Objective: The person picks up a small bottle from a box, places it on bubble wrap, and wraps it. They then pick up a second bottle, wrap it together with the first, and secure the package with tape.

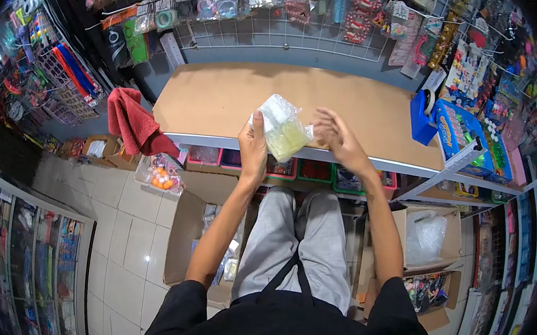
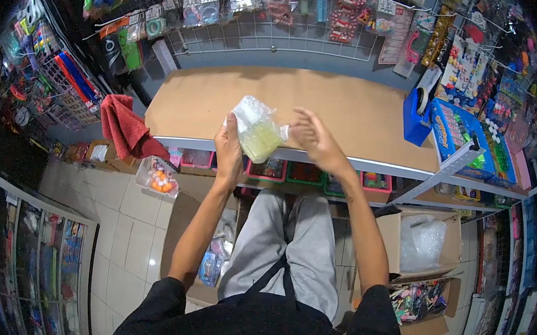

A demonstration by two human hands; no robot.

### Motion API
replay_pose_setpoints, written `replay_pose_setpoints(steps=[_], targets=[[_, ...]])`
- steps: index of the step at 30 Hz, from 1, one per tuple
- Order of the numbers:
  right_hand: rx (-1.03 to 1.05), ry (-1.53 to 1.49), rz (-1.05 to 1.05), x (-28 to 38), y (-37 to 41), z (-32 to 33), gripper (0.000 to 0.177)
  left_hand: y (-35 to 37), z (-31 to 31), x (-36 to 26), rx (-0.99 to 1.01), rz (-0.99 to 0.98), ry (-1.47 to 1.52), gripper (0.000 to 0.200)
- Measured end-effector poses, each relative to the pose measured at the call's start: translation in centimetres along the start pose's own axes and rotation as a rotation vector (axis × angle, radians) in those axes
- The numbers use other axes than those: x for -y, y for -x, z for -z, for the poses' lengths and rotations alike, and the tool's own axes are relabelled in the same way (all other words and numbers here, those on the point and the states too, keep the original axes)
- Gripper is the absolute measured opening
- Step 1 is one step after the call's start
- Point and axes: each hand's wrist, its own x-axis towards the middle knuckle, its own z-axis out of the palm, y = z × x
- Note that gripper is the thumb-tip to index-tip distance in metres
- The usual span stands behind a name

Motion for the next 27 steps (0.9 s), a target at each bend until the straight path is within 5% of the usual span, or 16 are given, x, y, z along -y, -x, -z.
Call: replay_pose_setpoints(steps=[5,6,10,16,19,23,25,27], targets=[[0.11,0.24,-0.108,0.9,3.0,-6.3,0.087,4.6,0.7,-0.4,-0.061,0.17,0.117,0.052],[0.161,0.128,-0.246,2.4,3.5,-7.1,0.085,5.6,1.0,-0.8,-0.074,0.183,0.143,0.051],[0.108,0.071,-0.055,-0.2,5.5,-11.0,0.076,9.3,4.0,1.5,-0.225,0.184,-0.041,0.044],[0.287,0.041,-0.252,-9.6,11.5,-18.2,0.086,16.1,9.9,4.7,-0.58,0.273,-0.09,0.035],[0.344,-0.049,-0.488,-9.7,13.9,-20.2,0.086,20.0,15.4,7.7,-0.718,0.269,-0.248,0.035],[0.359,0.023,-0.55,-11.7,16.1,-18.3,0.065,25.5,25.7,11.4,-0.881,0.44,-0.573,0.045],[0.314,0.032,-0.61,-11.8,16.9,-16.5,0.059,31.1,34.3,20.4,-1.006,0.443,-0.876,0.054],[0.255,0.064,-0.619,-12.4,17.7,-14.3,0.053,34.0,37.4,22.8,-1.002,0.525,-0.694,0.066]])
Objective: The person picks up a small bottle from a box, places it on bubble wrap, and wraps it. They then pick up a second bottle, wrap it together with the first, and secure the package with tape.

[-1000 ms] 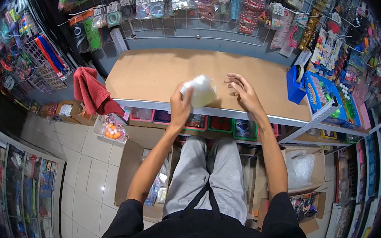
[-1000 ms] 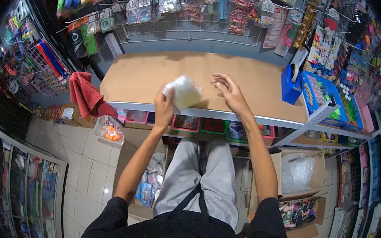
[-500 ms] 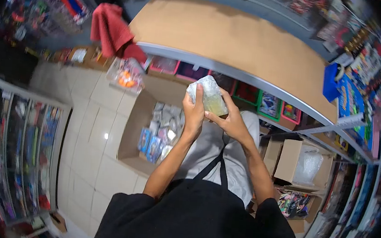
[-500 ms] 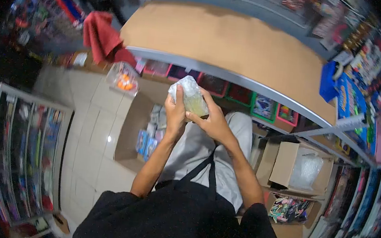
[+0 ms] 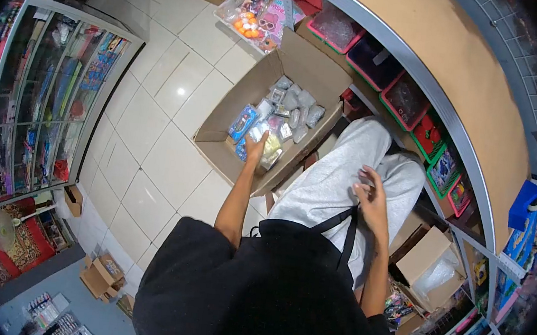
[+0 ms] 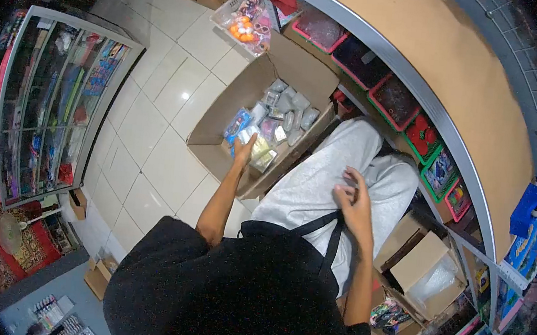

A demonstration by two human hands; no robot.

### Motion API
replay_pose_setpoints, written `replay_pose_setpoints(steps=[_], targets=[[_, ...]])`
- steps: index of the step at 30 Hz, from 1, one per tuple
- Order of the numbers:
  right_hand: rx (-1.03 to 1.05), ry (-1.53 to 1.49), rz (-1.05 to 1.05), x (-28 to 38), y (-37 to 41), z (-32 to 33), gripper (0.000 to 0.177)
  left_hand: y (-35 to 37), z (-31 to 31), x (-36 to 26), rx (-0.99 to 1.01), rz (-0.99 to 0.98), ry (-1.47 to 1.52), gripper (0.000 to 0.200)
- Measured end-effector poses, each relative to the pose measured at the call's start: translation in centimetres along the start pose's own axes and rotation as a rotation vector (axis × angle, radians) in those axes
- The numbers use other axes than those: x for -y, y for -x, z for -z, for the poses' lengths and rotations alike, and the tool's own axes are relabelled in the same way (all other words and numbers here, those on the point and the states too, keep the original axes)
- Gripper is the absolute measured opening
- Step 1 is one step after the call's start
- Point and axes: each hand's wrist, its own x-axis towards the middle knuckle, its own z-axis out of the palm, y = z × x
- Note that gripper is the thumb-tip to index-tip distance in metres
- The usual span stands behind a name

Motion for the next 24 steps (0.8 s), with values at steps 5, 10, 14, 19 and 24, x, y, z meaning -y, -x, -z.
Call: replay_pose_setpoints(steps=[5,10,14,19,24], targets=[[-0.13,0.011,-0.121,-2.2,2.4,4.7,0.042,-0.9,1.2,3.2,0.252,0.188,-0.204,0.105],[-0.2,-0.049,-0.213,-3.0,2.9,5.2,0.039,-0.5,1.1,4.5,0.521,0.309,-0.289,0.119],[-0.172,0.017,-0.176,-3.0,2.4,4.8,0.039,1.6,2.9,6.1,0.513,0.212,-0.391,0.105],[-0.149,0.027,-0.207,-3.2,1.2,4.3,0.039,5.9,5.2,1.5,0.682,0.289,-0.431,0.085],[-0.115,0.081,-0.234,-2.3,0.6,3.7,0.037,8.0,5.2,0.2,0.775,0.002,-0.525,0.079]])
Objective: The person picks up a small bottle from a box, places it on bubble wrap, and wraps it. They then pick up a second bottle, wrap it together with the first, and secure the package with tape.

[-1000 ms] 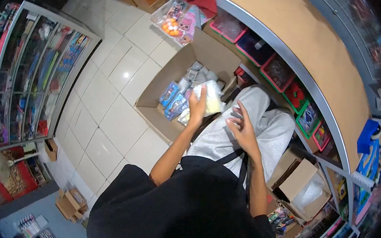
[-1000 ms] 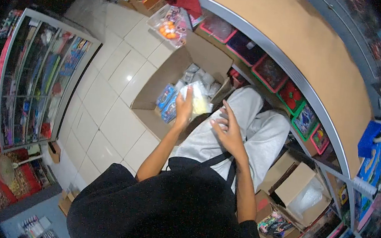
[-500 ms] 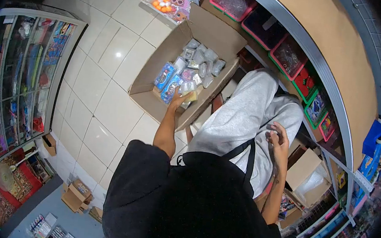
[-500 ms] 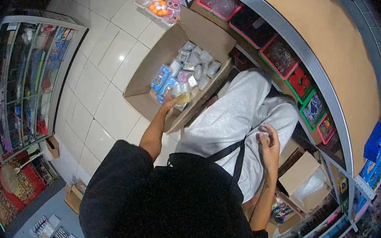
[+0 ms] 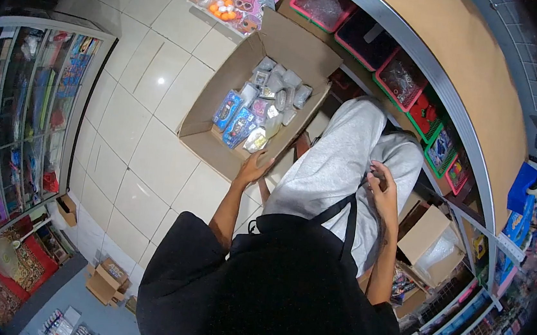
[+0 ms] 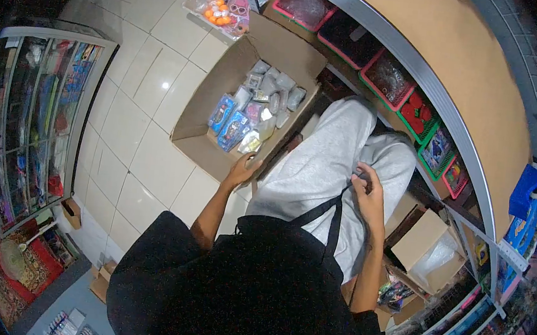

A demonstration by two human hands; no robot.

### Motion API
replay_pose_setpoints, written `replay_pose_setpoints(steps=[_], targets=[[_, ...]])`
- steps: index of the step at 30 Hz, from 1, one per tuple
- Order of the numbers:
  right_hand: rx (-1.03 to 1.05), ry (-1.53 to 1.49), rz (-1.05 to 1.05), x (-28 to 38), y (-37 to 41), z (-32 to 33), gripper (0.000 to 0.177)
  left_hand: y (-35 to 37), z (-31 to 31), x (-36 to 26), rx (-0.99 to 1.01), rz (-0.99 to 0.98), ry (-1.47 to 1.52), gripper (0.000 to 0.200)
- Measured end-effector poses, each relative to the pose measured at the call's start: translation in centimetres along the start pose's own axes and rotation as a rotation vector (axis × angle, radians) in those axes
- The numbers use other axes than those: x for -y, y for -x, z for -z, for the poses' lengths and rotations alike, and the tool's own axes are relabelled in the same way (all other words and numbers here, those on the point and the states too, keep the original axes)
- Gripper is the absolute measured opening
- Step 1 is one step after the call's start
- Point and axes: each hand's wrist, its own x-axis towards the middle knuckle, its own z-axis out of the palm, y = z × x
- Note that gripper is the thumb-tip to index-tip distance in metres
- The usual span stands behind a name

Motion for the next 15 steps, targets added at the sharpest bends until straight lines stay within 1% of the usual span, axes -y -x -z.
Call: replay_pose_setpoints(steps=[2,5,6,8,9,11,12,13,14,15], targets=[[-0.02,-0.045,0.063,0.1,0.0,-0.2,0.037,0.9,0.5,-1.7,-0.032,-0.002,-0.057,0.078],[-0.103,-0.076,0.123,0.9,0.2,0.4,0.037,-0.1,0.5,-2.2,-0.066,-0.129,-0.094,0.076],[-0.14,-0.071,0.134,1.3,0.3,0.9,0.036,0.0,0.9,-4.1,-0.102,-0.169,-0.114,0.072],[-0.234,-0.127,0.245,0.4,-0.1,1.8,0.034,-2.3,0.6,-4.6,-0.207,-0.39,-0.029,0.059],[-0.293,-0.161,0.265,0.2,-0.2,2.2,0.033,-3.3,0.6,-5.6,-0.274,-0.467,-0.053,0.055],[-0.42,-0.193,0.327,0.6,0.0,3.1,0.028,-4.3,1.0,-10.5,-0.381,-0.58,0.011,0.05],[-0.484,-0.19,0.362,0.7,0.2,3.6,0.026,-4.8,1.4,-13.7,-0.432,-0.731,0.034,0.048],[-0.539,-0.157,0.343,0.4,0.3,4.1,0.024,-5.3,1.7,-16.7,-0.534,-0.854,-0.062,0.044],[-0.588,-0.126,0.322,0.0,0.1,4.5,0.023,-4.9,1.9,-20.8,-0.633,-0.971,-0.077,0.039],[-0.648,-0.099,0.403,-0.4,0.2,4.6,0.021,-3.9,2.3,-25.3,-0.737,-1.086,-0.082,0.034]])
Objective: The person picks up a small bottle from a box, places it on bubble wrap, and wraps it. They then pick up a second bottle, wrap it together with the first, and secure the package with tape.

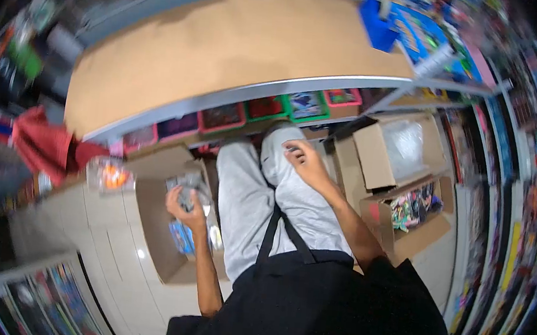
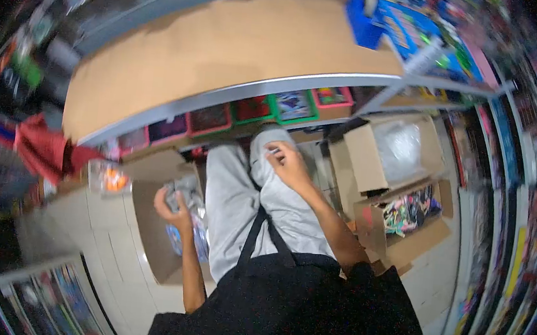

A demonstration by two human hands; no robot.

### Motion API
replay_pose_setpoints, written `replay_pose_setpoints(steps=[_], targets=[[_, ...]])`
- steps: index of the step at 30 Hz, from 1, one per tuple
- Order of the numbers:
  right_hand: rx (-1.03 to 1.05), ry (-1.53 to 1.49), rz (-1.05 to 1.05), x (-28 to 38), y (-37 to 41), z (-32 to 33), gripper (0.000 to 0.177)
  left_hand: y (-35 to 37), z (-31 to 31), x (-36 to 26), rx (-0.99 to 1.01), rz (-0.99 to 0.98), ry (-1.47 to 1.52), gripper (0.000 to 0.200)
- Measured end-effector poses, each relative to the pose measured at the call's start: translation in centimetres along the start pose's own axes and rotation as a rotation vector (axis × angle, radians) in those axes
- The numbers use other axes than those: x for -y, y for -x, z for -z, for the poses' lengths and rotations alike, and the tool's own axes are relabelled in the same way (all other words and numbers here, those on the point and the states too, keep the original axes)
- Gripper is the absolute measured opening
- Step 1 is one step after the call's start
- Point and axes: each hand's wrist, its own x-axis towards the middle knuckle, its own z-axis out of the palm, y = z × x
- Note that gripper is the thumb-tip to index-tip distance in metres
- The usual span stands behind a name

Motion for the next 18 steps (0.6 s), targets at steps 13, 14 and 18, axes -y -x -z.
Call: replay_pose_setpoints(steps=[13,14,18], targets=[[-0.352,0.072,-0.012,-1.6,5.4,9.8,0.017,-26.7,-11.4,-24.2,0.392,-0.702,0.034,0.027],[-0.431,0.076,-0.063,-1.9,6.2,11.2,0.017,-26.4,-12.5,-24.2,0.438,-0.701,-0.027,0.03],[-0.772,0.21,-0.097,-6.3,7.5,20.1,0.018,-25.9,-15.3,-22.5,0.707,-0.596,-0.099,0.037]])
